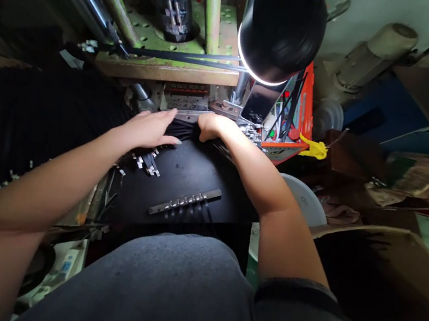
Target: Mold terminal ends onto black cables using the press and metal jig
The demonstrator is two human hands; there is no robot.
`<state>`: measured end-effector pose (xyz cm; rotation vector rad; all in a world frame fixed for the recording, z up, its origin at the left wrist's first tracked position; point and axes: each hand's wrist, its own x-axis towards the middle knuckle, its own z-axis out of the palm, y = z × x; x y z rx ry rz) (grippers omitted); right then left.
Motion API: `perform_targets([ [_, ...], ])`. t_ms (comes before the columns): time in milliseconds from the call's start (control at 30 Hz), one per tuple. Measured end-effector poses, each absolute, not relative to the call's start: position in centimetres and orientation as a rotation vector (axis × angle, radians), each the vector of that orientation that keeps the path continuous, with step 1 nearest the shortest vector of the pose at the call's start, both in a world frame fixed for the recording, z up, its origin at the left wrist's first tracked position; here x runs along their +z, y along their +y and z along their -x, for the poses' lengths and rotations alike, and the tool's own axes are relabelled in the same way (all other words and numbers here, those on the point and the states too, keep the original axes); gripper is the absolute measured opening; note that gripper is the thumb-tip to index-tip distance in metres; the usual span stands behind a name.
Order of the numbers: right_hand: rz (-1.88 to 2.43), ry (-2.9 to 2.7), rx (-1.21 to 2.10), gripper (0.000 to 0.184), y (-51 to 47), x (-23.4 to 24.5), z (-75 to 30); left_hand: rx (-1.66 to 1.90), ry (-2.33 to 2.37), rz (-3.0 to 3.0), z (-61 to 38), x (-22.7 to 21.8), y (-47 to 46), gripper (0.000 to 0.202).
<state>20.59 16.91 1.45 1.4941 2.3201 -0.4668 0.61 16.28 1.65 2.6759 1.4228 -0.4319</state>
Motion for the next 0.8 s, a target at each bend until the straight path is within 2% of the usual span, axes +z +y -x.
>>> perform_targets([
  [100,-1.517,2.285,-0.429,0.043,16.6,1.4,-19.8,-0.684,1.447,-2.526,3.7,1.9,15.4,0.087],
  [167,-1.507,2.298,-0.374,0.043,16.0,1.0,-19.3,-0.728,1.375,-2.536,6.2,1.7,14.7,0.083],
  [267,-1.486,2.41,-0.271,0.04,15.0,0.1,-18.6,-0.669,1.309,-2.593,8.3,1.1,13.6,0.086],
  [400,-1.558,2.463,-0.272,0.051,14.4,-0.8,-18.8,-0.472,1.377,-2.646,8.1,1.5,11.7,0.087],
  [500,-1.637,2.479,-0.298,0.045,14.2,-0.5,-19.6,-0.159,1.279,-2.723,7.3,3.0,8.4,0.068],
  [600,-1.72,2.629,-0.198,0.039,13.4,0.9,-20.7,-0.036,0.914,-2.712,6.4,3.1,3.6,0.054],
  [667,-1.787,2.723,-0.117,0.038,12.4,2.4,-21.4,-0.039,0.81,-2.687,5.8,1.6,0.9,0.05],
  [800,-1.843,2.808,-0.097,0.039,10.2,5.7,-21.8,0.059,0.892,-2.699,5.0,-2.2,-1.1,0.036],
])
